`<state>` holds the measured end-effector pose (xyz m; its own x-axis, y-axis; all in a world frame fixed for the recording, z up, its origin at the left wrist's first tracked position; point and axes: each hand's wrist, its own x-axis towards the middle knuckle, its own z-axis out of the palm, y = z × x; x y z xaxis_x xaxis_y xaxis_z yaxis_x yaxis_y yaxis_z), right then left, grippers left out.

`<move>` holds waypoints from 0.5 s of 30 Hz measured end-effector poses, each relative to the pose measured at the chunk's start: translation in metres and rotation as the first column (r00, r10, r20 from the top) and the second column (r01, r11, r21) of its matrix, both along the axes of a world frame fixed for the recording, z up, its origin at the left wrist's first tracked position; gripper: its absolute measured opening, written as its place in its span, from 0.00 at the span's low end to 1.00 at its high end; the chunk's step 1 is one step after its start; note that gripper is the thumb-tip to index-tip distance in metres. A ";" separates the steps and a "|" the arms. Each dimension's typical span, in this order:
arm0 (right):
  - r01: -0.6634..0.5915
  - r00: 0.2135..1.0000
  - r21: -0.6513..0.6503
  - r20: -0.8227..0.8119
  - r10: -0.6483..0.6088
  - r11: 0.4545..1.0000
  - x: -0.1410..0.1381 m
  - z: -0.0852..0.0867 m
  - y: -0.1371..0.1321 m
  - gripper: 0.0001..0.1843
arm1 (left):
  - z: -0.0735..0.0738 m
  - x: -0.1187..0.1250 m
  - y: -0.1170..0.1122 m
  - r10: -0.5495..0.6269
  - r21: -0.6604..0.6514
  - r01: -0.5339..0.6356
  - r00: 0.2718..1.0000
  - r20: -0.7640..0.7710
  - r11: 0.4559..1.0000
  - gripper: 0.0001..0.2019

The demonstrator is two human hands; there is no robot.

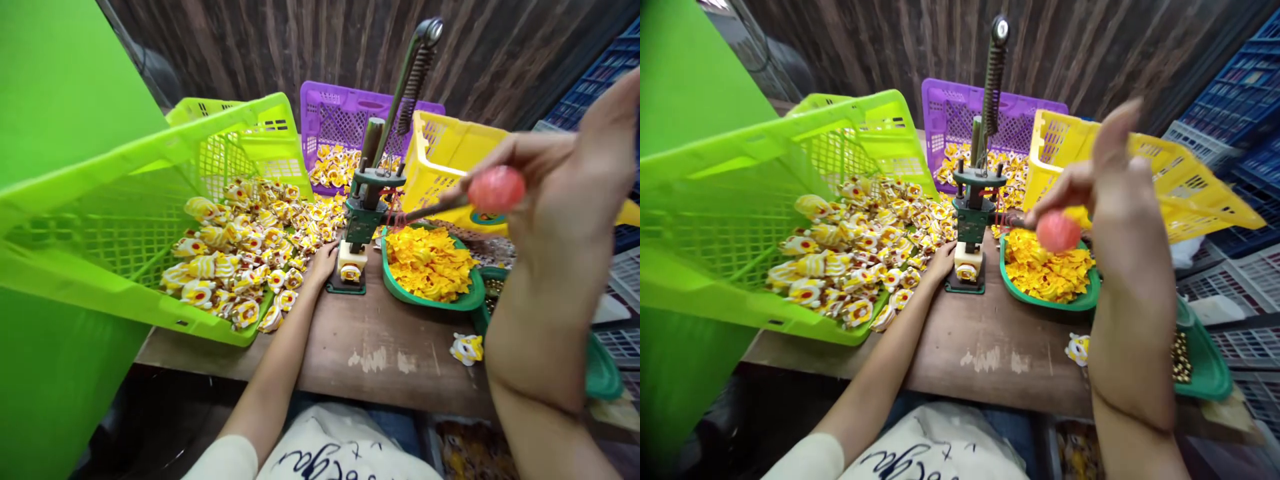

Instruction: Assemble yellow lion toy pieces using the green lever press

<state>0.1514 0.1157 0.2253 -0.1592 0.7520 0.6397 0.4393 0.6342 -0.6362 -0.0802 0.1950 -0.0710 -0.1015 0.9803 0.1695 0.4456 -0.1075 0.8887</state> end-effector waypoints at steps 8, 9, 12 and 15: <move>-0.069 0.670 0.345 0.711 -0.213 0.936 -0.049 -0.097 -0.076 0.31 | -0.006 0.001 0.011 0.021 0.031 -0.019 0.998 -0.055 0.999 0.18; -0.114 0.652 0.327 0.737 -0.178 0.938 -0.050 -0.115 -0.073 0.30 | -0.008 0.002 0.010 0.044 0.034 -0.041 0.997 -0.062 0.999 0.17; -0.144 0.606 0.282 0.783 -0.141 0.949 -0.047 -0.170 -0.064 0.27 | -0.011 0.005 0.008 0.099 0.028 -0.097 0.992 -0.078 0.995 0.15; -0.081 0.584 0.264 0.794 -0.169 0.961 -0.044 -0.206 -0.059 0.24 | -0.013 0.006 0.007 0.115 0.015 -0.114 0.990 -0.085 0.993 0.14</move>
<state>0.1071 0.0564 0.0194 -0.6707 0.6099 0.4222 0.7191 0.6742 0.1683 -0.0745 0.2021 -0.0838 -0.1975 0.9613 0.1919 0.5296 -0.0600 0.8461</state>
